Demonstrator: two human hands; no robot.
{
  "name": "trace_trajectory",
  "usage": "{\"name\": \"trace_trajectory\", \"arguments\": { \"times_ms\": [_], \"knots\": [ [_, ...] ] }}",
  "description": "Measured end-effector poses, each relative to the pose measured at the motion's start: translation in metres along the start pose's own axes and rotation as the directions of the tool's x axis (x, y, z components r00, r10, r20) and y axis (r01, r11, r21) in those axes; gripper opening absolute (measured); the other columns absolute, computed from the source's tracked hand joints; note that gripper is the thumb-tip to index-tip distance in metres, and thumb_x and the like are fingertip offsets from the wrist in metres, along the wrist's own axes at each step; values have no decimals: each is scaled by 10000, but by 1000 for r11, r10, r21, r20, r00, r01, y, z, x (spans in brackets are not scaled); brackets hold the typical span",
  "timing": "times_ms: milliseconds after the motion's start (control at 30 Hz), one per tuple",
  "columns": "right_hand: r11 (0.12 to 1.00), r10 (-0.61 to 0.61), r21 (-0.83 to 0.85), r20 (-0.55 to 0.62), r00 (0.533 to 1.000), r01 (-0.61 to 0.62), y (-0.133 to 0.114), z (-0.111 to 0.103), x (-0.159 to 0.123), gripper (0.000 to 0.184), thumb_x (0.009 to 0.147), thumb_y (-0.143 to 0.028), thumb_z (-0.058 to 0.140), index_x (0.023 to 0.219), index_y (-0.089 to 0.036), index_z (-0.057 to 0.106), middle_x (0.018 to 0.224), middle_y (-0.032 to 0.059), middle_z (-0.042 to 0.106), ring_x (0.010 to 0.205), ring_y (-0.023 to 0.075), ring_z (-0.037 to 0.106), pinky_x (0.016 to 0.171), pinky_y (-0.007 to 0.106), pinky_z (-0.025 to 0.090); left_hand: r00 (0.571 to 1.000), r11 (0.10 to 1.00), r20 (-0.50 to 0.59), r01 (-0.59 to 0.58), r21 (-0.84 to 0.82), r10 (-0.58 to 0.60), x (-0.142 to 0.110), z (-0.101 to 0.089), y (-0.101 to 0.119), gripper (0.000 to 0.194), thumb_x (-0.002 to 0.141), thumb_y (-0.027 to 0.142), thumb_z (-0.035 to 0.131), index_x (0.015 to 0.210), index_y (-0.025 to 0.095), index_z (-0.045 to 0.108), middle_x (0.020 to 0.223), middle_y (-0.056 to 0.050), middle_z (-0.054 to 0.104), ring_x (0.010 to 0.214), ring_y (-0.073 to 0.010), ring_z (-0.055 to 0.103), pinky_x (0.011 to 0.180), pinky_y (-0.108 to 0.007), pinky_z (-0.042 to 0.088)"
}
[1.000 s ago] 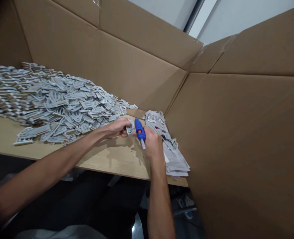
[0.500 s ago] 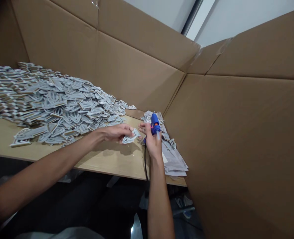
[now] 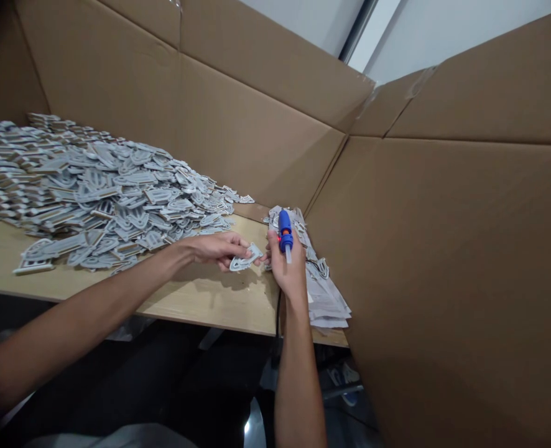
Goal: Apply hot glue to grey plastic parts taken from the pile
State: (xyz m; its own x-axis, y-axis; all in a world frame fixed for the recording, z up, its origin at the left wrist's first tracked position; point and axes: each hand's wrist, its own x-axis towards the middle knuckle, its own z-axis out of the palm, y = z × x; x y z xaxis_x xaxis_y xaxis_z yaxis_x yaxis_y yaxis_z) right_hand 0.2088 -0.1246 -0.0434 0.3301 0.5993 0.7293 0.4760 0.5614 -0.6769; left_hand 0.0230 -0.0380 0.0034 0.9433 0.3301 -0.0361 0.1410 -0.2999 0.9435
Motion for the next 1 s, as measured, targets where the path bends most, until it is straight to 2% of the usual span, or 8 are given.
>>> {"name": "trace_trajectory", "arguments": {
  "times_ms": [100,300,433,533,633,733,767,1000],
  "knots": [
    [999,-15,52,19,1000,14,3,5,1,460,925,-659,582,858,-203,590,763,50,691,682,188,688,674,298,564,1000,994,4,-1,105,1,-2,3,2,311,835,482,717,850,172,744,536,58,401,446,-51,308,442,-179,332],
    [908,70,401,144,987,-123,0,12,0,497,905,-705,567,894,-208,573,900,75,709,752,200,726,708,320,606,996,973,80,10,231,-29,0,2,-2,311,831,483,699,891,190,785,609,15,520,490,-81,437,473,-196,437],
    [872,47,470,201,978,-138,-9,1,-3,479,921,-716,525,889,-241,465,833,21,643,572,148,636,489,263,509,1000,983,-11,17,183,-15,2,3,-3,270,808,451,716,812,181,737,606,13,510,494,-82,409,483,-211,389],
    [894,68,415,243,968,-168,-8,-10,-4,447,916,-674,589,879,-240,490,788,4,604,487,128,575,391,248,394,986,993,-133,-86,85,97,5,2,-3,300,853,457,674,755,177,633,599,41,426,500,-64,322,509,-209,327],
    [937,94,308,228,969,-164,-2,-17,-2,420,905,-644,633,871,-235,546,784,18,612,499,143,595,393,266,382,880,953,-386,-197,230,275,10,-6,-6,322,932,456,546,746,193,539,642,42,409,549,-80,334,576,-218,341],
    [953,98,266,179,979,-144,4,-23,0,424,911,-660,606,885,-240,553,809,37,637,516,161,604,398,284,392,604,789,-615,-37,613,506,12,-24,-12,314,948,339,488,664,209,462,668,12,434,650,-126,398,661,-238,357],
    [955,92,266,161,983,-133,6,-24,1,422,913,-659,601,889,-241,551,817,40,640,522,163,606,399,285,393,547,729,-633,57,682,548,12,-30,-14,320,937,302,494,634,214,441,665,2,439,683,-141,419,687,-245,362],
    [949,111,285,91,990,-132,11,-35,3,396,897,-626,640,902,-240,553,794,16,633,538,156,615,421,269,391,504,584,-800,558,590,325,-4,-54,-17,171,823,225,634,663,196,579,648,-90,572,862,-263,622,764,-286,429]
  ]
}}
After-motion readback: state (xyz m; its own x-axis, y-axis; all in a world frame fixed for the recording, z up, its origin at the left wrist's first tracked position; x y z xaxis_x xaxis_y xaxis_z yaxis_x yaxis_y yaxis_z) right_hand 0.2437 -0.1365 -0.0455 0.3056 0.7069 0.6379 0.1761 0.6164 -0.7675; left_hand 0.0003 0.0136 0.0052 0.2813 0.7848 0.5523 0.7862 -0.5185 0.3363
